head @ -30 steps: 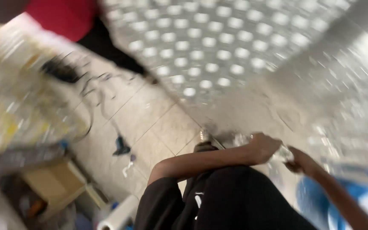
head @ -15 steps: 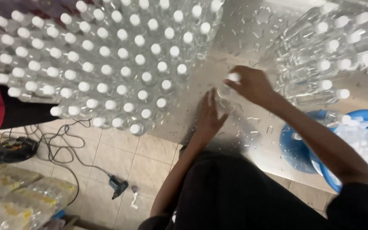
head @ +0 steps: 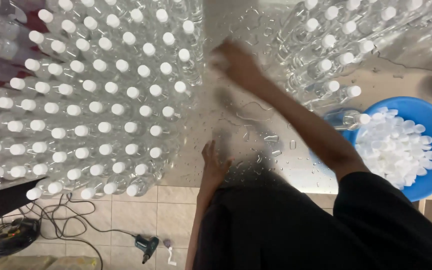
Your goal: Manually placing plastic caps onto filled water bottles at a production station.
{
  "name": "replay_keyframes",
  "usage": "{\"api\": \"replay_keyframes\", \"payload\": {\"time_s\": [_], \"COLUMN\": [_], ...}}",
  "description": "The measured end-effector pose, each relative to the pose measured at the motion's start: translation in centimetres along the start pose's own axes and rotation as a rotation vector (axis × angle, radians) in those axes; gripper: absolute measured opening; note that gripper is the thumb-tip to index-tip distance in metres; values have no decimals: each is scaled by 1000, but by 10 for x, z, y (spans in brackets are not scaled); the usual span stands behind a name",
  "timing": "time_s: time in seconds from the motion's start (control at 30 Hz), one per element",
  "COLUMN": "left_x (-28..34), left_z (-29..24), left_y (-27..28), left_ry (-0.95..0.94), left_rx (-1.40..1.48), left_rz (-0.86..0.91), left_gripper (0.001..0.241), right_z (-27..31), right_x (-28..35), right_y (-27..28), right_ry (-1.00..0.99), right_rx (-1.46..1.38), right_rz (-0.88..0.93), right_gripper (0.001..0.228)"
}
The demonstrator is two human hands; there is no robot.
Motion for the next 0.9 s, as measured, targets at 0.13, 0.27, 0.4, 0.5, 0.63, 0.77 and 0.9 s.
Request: {"api": "replay_keyframes", "payload": {"time_s": [0.13, 0.27, 0.4, 0.5, 0.63, 0.77, 0.9], "left_x": [26, 17, 0, -11, 22, 40, 86], "left_z": [-20, -9, -18, -33, -99, -123, -142], "left_y": [18, 8, -9, -21, -7, 11, 37], "left_ry": [40, 83, -94, -498, -694, -517, -221], "left_rx": [62, 55, -38, -172, -290, -316, -5], "left_rz": [-5, 9, 15, -216, -324, -148, 169], "left_gripper": [98, 92, 83, 73, 88, 116, 92], "right_z": [-170, -218, -178, -113, 0, 55, 78], "right_x": [8, 29, 45, 84, 132, 170, 190], "right_y": [91, 111, 90, 64, 87, 81, 78], "right_ry": [-39, -317, -325, -117, -31, -82, 82], "right_rx": [1048, 872, 731, 701, 467, 70, 10], "right_rz": [-350, -162, -20, 45, 208, 434, 639], "right_gripper": [19, 50, 64, 36, 54, 44, 61]}}
Point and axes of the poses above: each hand's wrist, its own x-axis away from the middle knuckle, its own y-axis out of the back of the hand, z = x × y, the point moved 4 cm from there along -x, towards the middle knuckle, and after that the axes turned 5 degrees about z, right-handed, at the moved point
